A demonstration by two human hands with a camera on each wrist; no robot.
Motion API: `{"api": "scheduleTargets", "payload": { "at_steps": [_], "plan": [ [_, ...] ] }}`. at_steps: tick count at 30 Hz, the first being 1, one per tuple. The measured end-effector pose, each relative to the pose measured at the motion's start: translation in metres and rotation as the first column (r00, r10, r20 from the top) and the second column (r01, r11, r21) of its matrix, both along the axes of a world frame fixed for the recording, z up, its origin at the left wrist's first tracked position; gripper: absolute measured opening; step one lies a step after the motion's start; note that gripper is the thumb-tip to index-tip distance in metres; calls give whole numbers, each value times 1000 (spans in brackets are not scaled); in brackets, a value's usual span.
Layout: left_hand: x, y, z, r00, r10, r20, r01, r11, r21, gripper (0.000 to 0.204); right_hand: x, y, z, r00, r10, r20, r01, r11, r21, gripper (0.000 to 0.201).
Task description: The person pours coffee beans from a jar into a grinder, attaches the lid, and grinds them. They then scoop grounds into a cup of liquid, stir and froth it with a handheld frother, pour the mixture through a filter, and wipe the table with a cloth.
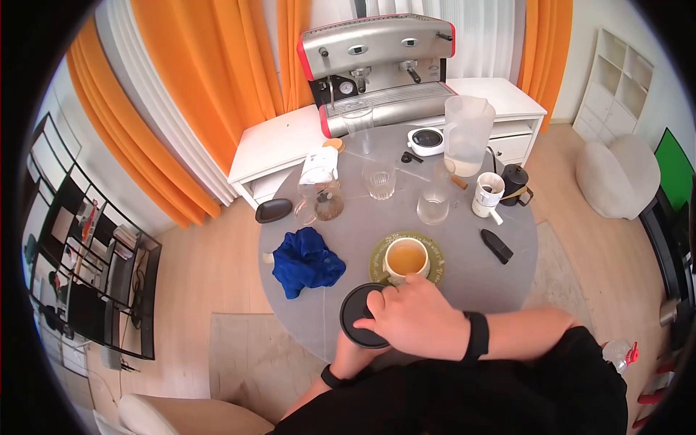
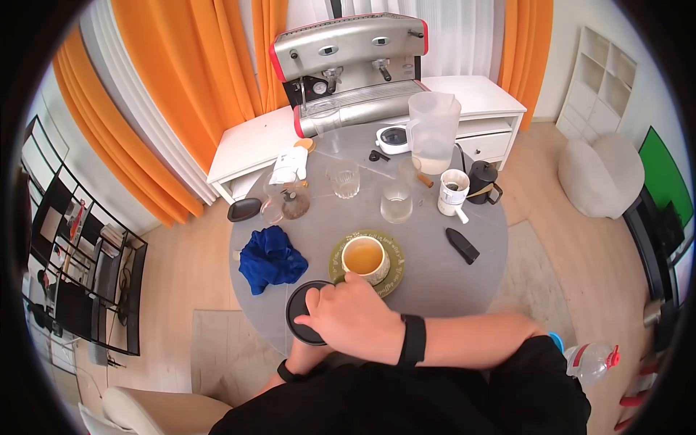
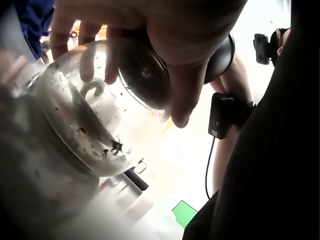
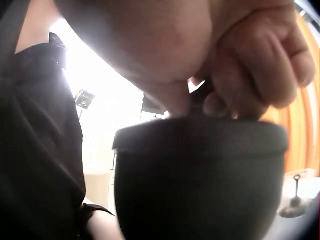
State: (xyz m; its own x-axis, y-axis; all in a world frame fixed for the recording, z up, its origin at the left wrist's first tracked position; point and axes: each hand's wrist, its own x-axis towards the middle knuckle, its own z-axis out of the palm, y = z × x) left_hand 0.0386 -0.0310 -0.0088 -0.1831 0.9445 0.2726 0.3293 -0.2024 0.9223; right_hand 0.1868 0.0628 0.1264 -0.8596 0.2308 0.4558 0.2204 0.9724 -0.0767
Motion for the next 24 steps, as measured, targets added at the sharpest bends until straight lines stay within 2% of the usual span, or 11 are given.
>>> {"api": "scheduleTargets", "payload": {
  "at_steps": [5,7,8,10,11,12,13,15,16,18,24],
  "plan": [
    [3,-7,-24,973,83,-217,-80,997,20,55,-11,-30,-11,948,-287,-137,291,957,9,48],
    [-2,-5,-47,972,21,235,-3,997,-75,55,-11,-29,-8,940,-285,-185,297,954,39,49],
    [-5,-5,-41,973,21,231,-4,997,-73,55,-5,-30,-2,957,-284,-55,284,959,-3,47],
    [-14,-3,-18,968,-188,-169,178,981,-70,58,4,-21,6,960,-272,68,275,961,-38,45],
    [-18,0,-2,967,-187,-173,178,982,-66,58,10,-11,12,996,-82,40,86,990,-112,40],
    [-20,5,18,952,-303,42,306,938,-163,61,15,-1,17,994,109,-1,-107,978,-179,38],
    [-22,8,30,885,-383,265,443,867,-227,63,18,9,22,994,108,-3,-107,979,-176,38],
    [-33,22,17,824,-480,301,555,791,-257,64,20,31,30,786,613,-75,-529,606,-594,45],
    [-37,28,19,774,-577,261,632,732,-254,65,18,42,25,724,685,-84,-579,537,-614,43],
    [-42,38,13,686,-706,174,727,654,-211,68,13,57,20,693,716,-83,-571,476,-669,39],
    [-43,40,8,673,-697,248,739,646,-191,72,9,67,8,673,724,-151,-555,360,-750,29]
  ]
}}
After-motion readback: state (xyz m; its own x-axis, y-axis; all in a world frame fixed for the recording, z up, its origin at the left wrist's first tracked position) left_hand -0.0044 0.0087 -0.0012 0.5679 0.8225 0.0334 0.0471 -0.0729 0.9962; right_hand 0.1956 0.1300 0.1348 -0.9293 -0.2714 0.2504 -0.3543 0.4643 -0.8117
